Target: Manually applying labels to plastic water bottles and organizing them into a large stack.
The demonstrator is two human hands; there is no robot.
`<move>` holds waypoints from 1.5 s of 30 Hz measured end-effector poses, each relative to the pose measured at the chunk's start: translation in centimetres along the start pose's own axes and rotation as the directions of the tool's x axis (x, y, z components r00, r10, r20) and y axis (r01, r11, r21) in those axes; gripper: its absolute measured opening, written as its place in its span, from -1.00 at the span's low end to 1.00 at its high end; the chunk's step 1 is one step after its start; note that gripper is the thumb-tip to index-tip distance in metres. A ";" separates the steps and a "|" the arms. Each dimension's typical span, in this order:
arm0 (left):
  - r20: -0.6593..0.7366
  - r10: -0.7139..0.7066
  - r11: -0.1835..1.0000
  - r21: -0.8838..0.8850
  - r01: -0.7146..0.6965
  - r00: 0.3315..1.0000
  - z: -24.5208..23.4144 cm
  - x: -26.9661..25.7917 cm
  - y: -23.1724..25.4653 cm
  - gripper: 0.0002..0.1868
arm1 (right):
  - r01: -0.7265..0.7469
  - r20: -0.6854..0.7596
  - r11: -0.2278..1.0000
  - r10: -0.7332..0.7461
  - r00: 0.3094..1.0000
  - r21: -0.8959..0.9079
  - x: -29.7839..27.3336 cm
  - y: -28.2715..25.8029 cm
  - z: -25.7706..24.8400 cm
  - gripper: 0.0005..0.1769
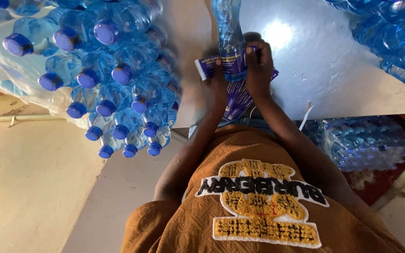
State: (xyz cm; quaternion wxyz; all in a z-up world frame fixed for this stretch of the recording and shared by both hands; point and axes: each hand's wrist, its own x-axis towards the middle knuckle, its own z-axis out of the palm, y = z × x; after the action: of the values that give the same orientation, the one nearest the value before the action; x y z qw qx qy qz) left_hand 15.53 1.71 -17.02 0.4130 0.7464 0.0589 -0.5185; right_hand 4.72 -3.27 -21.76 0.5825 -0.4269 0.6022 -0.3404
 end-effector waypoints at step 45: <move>0.521 0.394 0.918 -0.267 -0.294 0.757 -3.5 -8.1 9.2 -0.31 | -0.408 0.597 0.451 -0.446 0.667 0.794 2.8 -13.5 -2.3 0.09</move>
State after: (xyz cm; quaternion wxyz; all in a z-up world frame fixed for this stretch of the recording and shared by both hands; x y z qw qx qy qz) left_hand 19.15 0.83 -4.86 0.5616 0.5194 -0.1607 -0.6237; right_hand 4.19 -11.53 -10.44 0.9004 -0.1608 0.0290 -0.4031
